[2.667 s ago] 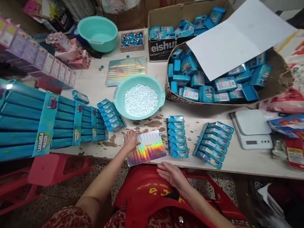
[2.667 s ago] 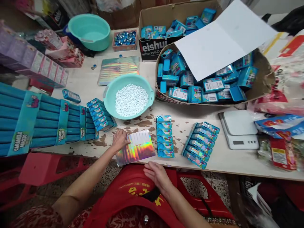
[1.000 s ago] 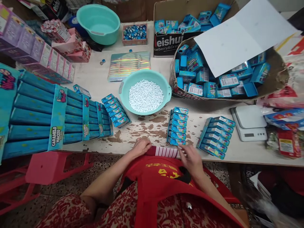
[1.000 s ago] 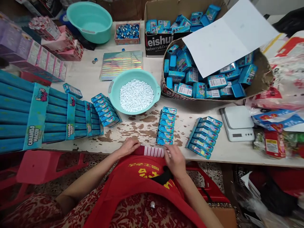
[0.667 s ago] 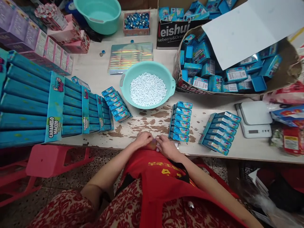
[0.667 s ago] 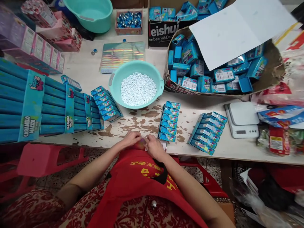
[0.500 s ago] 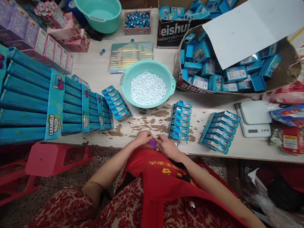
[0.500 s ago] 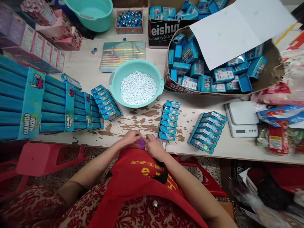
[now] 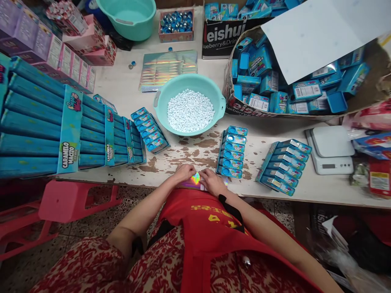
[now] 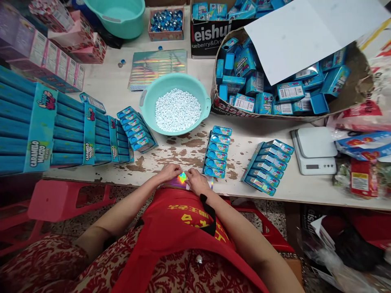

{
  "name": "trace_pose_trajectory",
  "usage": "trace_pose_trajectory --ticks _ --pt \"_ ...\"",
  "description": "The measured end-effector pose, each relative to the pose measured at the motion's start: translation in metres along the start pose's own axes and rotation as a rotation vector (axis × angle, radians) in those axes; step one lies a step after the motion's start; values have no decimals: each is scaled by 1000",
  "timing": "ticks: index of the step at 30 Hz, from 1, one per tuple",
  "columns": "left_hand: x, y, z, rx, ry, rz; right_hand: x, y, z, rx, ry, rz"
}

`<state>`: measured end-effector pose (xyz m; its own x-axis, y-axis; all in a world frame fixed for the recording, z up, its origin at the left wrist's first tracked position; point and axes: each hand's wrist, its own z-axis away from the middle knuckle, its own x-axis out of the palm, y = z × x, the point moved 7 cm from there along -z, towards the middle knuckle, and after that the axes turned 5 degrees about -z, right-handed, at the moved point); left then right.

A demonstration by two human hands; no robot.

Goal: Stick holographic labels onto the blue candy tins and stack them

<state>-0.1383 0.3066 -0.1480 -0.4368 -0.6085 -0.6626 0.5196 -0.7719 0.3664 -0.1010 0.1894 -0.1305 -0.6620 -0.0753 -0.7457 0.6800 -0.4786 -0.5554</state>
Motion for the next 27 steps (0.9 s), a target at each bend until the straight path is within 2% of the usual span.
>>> trace_pose_trajectory --ticks 6,10,13,16,19,21,23,25,27 --pt "-1 1 1 -13 -5 17 3 2 -1 -71 58 -19" --pt "0 3 1 -8 -11 17 3 9 -14 60 146 -127" --pt "2 2 0 -10 -13 11 3 12 -20 148 161 -191" --pt "3 1 -1 3 -2 11 -2 0 -15 40 96 -224" --pt "4 2 1 26 8 18 -23 -15 6 -110 99 -368" --pt "-2 5 6 50 50 68 -49 -14 23 -95 249 -537" --pt "-16 15 14 107 170 200 -72 -1 39 27 454 -745" --pt "-32 32 25 216 280 417 -85 15 53 185 620 -945" --pt "-38 54 32 327 255 635 -88 25 62 291 711 -1091"
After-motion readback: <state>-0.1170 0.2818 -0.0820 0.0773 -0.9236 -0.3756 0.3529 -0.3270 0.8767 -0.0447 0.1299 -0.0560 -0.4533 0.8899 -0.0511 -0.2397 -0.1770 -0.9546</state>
